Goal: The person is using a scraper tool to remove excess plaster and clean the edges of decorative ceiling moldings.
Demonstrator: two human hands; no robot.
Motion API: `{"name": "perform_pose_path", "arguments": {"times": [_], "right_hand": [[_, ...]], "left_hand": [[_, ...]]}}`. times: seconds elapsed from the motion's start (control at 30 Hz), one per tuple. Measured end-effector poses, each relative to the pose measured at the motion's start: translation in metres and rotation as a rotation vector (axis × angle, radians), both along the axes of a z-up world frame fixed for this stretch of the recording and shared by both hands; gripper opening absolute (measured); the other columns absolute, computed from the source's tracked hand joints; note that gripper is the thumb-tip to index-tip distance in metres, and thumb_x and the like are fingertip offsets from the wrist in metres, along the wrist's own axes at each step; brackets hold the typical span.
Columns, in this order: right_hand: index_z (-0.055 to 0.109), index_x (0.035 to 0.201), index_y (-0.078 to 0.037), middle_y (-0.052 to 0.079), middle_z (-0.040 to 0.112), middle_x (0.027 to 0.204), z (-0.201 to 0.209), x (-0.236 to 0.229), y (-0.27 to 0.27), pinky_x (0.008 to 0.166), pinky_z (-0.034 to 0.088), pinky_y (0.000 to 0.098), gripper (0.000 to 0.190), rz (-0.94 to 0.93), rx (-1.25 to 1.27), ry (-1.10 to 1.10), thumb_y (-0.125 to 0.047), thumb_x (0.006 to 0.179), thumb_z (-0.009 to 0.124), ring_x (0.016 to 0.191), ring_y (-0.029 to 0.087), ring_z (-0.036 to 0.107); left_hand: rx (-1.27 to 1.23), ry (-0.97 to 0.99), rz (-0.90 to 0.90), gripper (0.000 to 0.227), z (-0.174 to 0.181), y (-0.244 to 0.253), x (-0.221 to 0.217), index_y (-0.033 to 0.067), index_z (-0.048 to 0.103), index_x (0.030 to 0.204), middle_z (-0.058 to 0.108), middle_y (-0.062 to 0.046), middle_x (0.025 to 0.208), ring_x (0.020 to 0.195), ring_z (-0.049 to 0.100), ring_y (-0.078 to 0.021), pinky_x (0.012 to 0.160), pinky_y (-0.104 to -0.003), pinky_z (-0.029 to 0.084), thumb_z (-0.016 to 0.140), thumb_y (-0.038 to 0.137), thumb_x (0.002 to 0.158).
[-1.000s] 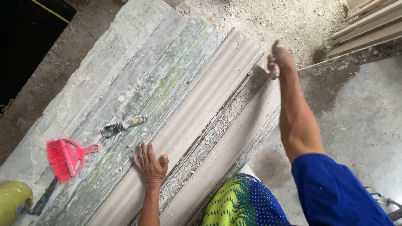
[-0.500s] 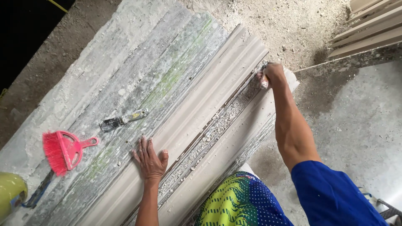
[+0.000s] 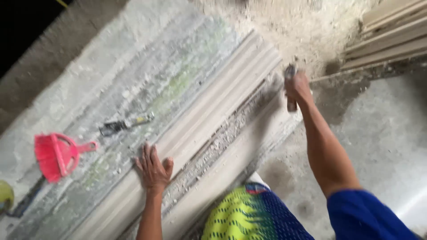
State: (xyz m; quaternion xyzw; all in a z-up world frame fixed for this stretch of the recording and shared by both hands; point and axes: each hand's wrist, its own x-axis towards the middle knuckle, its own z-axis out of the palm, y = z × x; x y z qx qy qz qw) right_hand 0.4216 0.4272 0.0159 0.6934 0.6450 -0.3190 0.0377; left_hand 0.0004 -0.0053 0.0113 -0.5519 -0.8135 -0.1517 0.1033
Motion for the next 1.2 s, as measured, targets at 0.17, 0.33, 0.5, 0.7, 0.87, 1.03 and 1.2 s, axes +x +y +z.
{"name": "perform_pose_path", "arguments": {"times": [0.17,0.33,0.5,0.7,0.87,1.03,1.2], "right_hand": [[0.067,0.122,-0.005,0.044,0.04,0.143,-0.05,0.002,0.019,0.077,0.059,0.0628,0.036,0.427,0.127,-0.492,-0.023,0.097,0.048,0.097,0.058,0.071],[0.075,0.116,0.0,0.031,0.055,0.125,-0.029,0.009,-0.008,0.071,0.06,0.0613,0.038,0.428,0.135,-0.399,-0.016,0.091,0.052,0.089,0.056,0.072],[0.075,0.095,-0.003,0.024,0.071,0.077,0.061,0.016,-0.009,0.068,0.059,0.0487,0.03,0.325,-0.147,-0.041,-0.029,0.084,0.066,0.07,0.039,0.074],[0.072,0.088,-0.008,0.022,0.069,0.076,-0.002,0.041,0.06,0.056,0.063,0.0412,0.018,-0.17,-0.029,0.338,-0.025,0.087,0.066,0.065,0.027,0.074],[0.079,0.112,-0.018,0.023,0.074,0.109,-0.014,0.015,0.063,0.095,0.049,0.0573,0.048,0.104,-0.146,-0.164,-0.052,0.081,0.065,0.11,0.048,0.065],[0.08,0.098,-0.004,0.029,0.074,0.093,0.002,0.017,0.068,0.086,0.053,0.0517,0.041,0.116,-0.124,-0.28,-0.035,0.075,0.067,0.089,0.048,0.069],[0.075,0.113,0.001,0.033,0.073,0.113,-0.019,0.017,0.061,0.094,0.052,0.0611,0.055,0.176,-0.166,-0.3,-0.046,0.088,0.064,0.111,0.052,0.066]], "left_hand": [[0.006,-0.002,0.014,0.072,-0.001,0.002,0.005,0.007,0.061,0.134,0.059,-0.02,0.147,0.137,0.056,-0.032,0.115,-0.054,0.031,0.034,0.063,0.099],[0.025,0.002,0.002,0.074,-0.002,0.002,0.002,0.0073,0.062,0.134,0.059,-0.021,0.147,0.137,0.057,-0.032,0.116,-0.051,0.029,0.031,0.065,0.099],[0.043,-0.024,0.026,0.073,-0.007,0.005,0.005,0.0078,0.062,0.135,0.059,-0.019,0.147,0.137,0.056,-0.0317,0.117,-0.051,0.028,0.035,0.065,0.097],[0.042,-0.027,0.023,0.074,-0.011,0.002,0.002,0.0085,0.062,0.135,0.058,-0.02,0.149,0.138,0.055,-0.0314,0.119,-0.05,0.027,0.035,0.066,0.097],[0.046,-0.036,0.03,0.073,-0.008,0.002,0.003,0.0083,0.062,0.133,0.058,-0.02,0.148,0.137,0.056,-0.0324,0.117,-0.052,0.03,0.034,0.065,0.097],[0.062,-0.038,0.026,0.072,-0.008,0.001,0.003,0.0075,0.062,0.133,0.058,-0.02,0.147,0.137,0.056,-0.033,0.116,-0.053,0.032,0.034,0.064,0.098],[0.07,-0.034,0.048,0.073,-0.006,0.005,0.006,0.0084,0.063,0.131,0.059,-0.019,0.145,0.135,0.058,-0.0322,0.115,-0.054,0.033,0.033,0.065,0.096]]}}
